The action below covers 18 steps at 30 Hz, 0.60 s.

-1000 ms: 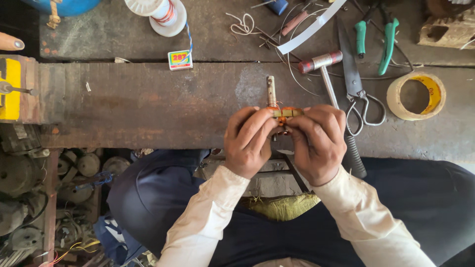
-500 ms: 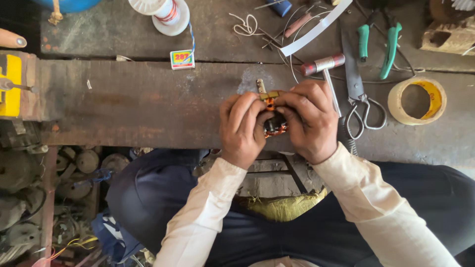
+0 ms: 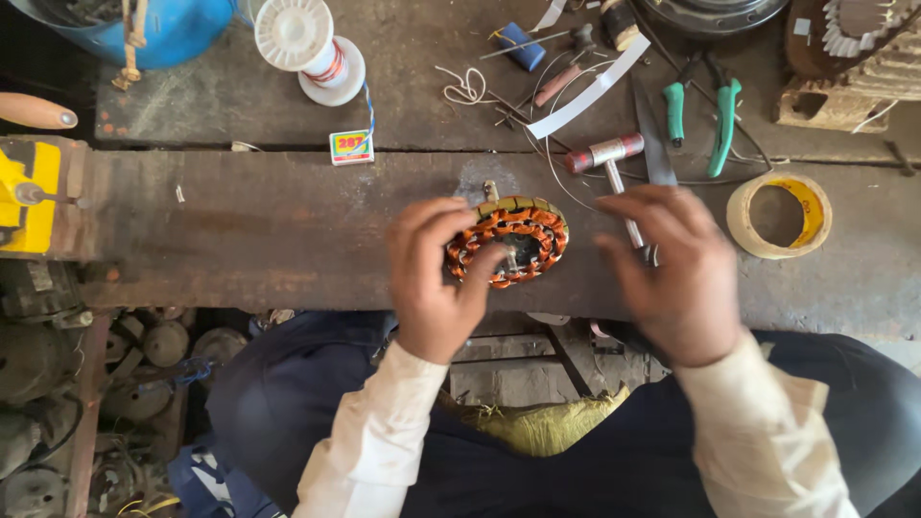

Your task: The person sits cross-legged on the floor and repairs a motor armature by hand. They repeatedly cut small strips of white insulating tape with scissors and carefully wrap them around the copper windings and commutator segments of the armature.

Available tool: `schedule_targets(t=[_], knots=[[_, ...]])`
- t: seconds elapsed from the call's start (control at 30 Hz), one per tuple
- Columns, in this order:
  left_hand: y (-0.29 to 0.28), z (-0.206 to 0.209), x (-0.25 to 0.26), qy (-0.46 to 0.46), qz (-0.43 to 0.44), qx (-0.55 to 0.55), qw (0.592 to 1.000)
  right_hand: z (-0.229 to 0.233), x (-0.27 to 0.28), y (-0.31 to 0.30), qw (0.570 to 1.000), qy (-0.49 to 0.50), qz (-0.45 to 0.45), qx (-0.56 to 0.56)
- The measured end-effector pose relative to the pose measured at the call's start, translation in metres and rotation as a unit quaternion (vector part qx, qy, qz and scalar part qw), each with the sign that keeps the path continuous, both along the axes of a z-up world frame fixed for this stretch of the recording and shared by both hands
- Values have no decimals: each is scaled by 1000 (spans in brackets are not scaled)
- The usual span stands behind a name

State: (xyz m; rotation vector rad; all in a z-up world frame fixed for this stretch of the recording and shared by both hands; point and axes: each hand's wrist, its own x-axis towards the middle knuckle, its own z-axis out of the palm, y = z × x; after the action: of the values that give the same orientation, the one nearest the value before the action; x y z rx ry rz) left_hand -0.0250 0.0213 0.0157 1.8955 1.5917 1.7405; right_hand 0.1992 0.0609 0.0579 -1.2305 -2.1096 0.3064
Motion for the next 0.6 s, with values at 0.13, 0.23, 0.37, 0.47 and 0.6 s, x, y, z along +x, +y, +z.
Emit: schedule_targets(t=[0.13, 0.23, 0.37, 0.47, 0.6], knots=[[18, 16, -23, -56, -9, -37, 998, -5, 41, 2, 993, -73, -94, -6], [59, 15, -41, -79, -88, -140, 983, -31, 52, 10, 974, -177, -142, 0], [126, 4, -46, 37, -145, -199, 969, -55, 56, 14, 971, -138, -178, -79], [157, -9, -36, 116, -158, -157, 968, -59, 64, 11, 970, -123, -183, -107], [166, -19, -20, 202, -155, -79, 964, -59, 69, 17, 964, -120, -170, -163]])
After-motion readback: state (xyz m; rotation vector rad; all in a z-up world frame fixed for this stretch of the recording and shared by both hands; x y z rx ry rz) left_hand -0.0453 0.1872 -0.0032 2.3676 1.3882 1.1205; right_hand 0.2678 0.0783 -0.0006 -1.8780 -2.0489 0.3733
